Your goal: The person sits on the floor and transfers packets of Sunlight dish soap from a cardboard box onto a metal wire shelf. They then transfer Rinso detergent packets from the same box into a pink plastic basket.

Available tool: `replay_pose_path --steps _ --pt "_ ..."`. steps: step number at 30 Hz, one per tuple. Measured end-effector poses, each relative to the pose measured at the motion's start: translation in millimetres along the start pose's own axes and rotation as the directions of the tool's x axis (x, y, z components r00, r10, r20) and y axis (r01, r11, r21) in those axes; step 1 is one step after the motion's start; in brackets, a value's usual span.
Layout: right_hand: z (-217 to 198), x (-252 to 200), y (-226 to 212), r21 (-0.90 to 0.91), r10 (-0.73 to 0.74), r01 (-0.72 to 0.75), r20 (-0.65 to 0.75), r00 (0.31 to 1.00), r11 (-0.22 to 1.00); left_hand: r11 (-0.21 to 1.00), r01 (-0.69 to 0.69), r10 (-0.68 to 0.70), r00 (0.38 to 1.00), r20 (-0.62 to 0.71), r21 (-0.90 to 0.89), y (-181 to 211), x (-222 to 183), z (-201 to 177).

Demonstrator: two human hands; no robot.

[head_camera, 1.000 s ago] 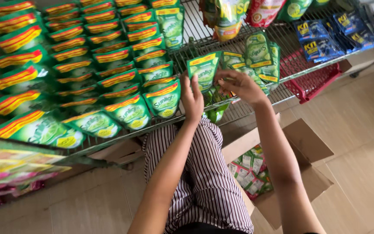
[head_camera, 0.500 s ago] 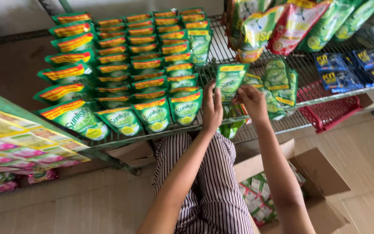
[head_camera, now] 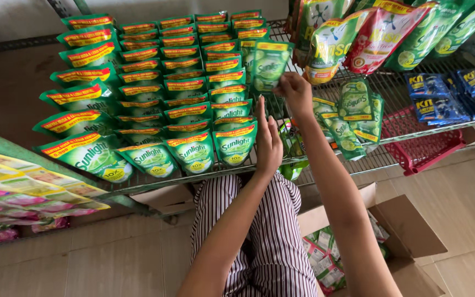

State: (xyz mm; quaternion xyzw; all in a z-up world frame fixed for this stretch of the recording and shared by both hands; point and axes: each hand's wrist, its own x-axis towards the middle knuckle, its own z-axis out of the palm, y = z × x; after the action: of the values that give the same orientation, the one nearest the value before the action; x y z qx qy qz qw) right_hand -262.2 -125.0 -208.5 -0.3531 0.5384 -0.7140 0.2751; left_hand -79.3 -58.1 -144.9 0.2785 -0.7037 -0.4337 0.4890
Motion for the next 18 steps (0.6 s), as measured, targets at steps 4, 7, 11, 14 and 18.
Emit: replay_pose_path --steps 4,7,11,14,18 --pt "9 17 17 -0.100 -0.016 0.017 0.010 1.000 0.995 0.999 -0.020 0.020 1.000 -0.010 0.036 0 1 2" --pt "12 19 30 -0.055 -0.027 0.025 -0.022 0.999 0.998 0.996 -0.042 0.042 0.999 -0.010 0.081 3 0 4" --pt "15 15 41 -0.017 -0.001 0.000 -0.060 0.998 1.000 0.996 -0.025 0.025 1.000 0.003 0.083 3 2 3" --pt "17 16 44 -0.028 -0.022 0.020 -0.061 0.998 0.999 0.995 -0.020 0.020 1.000 0.005 0.096 3 4 3" --pt "22 20 47 -0.054 -0.051 0.050 -0.029 0.998 0.997 0.991 -0.021 0.020 1.000 0.012 0.134 1 5 4"
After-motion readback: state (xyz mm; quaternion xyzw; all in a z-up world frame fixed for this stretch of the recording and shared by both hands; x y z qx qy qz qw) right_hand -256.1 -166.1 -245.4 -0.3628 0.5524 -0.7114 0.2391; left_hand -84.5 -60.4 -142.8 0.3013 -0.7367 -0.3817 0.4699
